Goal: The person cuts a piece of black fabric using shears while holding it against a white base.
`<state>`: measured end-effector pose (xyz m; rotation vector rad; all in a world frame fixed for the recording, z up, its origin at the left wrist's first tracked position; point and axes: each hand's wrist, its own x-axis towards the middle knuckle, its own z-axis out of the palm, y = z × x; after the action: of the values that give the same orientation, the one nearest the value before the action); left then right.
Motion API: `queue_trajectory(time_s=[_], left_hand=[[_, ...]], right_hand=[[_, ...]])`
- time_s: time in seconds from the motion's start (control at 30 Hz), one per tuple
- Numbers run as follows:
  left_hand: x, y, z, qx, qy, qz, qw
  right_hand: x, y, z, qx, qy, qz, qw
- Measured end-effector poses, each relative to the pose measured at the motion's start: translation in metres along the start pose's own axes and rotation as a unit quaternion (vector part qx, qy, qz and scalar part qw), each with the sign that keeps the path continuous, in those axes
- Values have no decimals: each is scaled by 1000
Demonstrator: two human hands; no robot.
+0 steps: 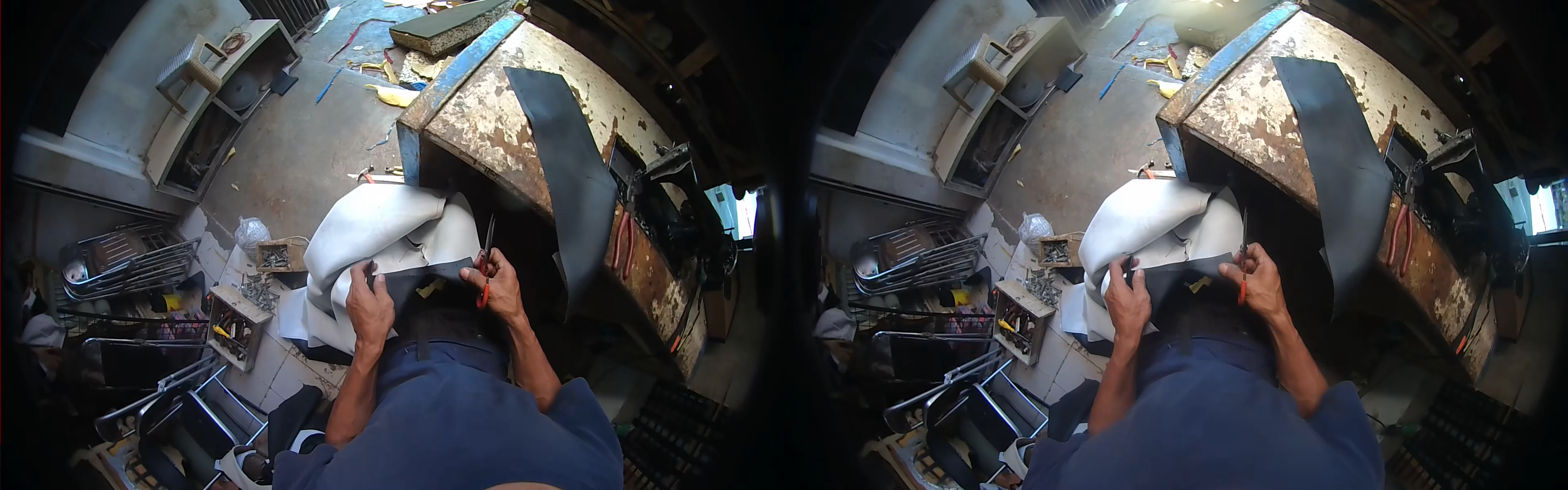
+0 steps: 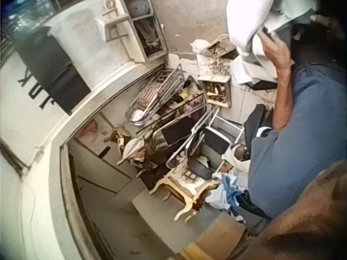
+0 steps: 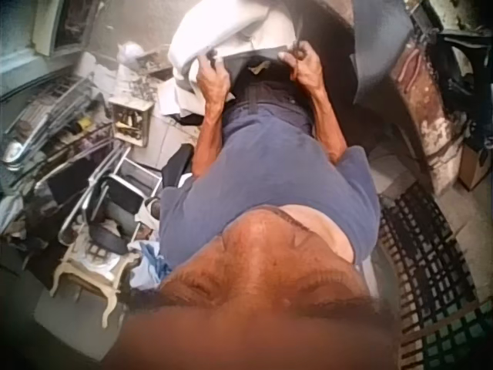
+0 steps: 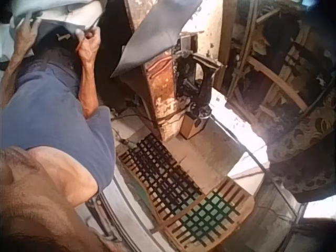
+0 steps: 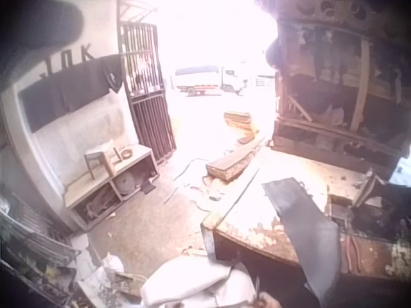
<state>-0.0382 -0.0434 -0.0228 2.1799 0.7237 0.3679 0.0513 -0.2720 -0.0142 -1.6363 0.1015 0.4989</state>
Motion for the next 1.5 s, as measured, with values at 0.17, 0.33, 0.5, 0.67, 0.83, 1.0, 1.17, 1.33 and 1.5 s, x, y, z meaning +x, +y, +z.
queue_trajectory(time_s=[0.17,0.33,0.5,0.67,0.83,1.0,1.17,1.33,1.5], left_hand=[[-8,102,-29,232,-33,299,925],[18,57,9,153,-187,216,946],[40,38,13,-58,-274,209,937],[49,30,22,-63,-302,167,936],[51,29,21,-61,-298,142,942],[52,31,28,-70,-284,146,945],[48,29,35,-54,-265,168,948],[47,30,39,-46,-254,169,951],[44,29,40,-39,-235,175,955]], right_hand=[[-8,-23,6,63,-47,-19,997],[2,-38,0,103,-83,-30,991],[19,-20,-14,64,-36,8,997],[21,5,-21,-198,106,-21,974],[-35,-38,-14,-194,83,-139,968],[-72,-34,17,-221,-60,-61,972],[-79,-32,21,-119,-104,156,975],[-73,-6,25,-78,-131,217,964],[-74,-14,27,-26,-151,232,961]])
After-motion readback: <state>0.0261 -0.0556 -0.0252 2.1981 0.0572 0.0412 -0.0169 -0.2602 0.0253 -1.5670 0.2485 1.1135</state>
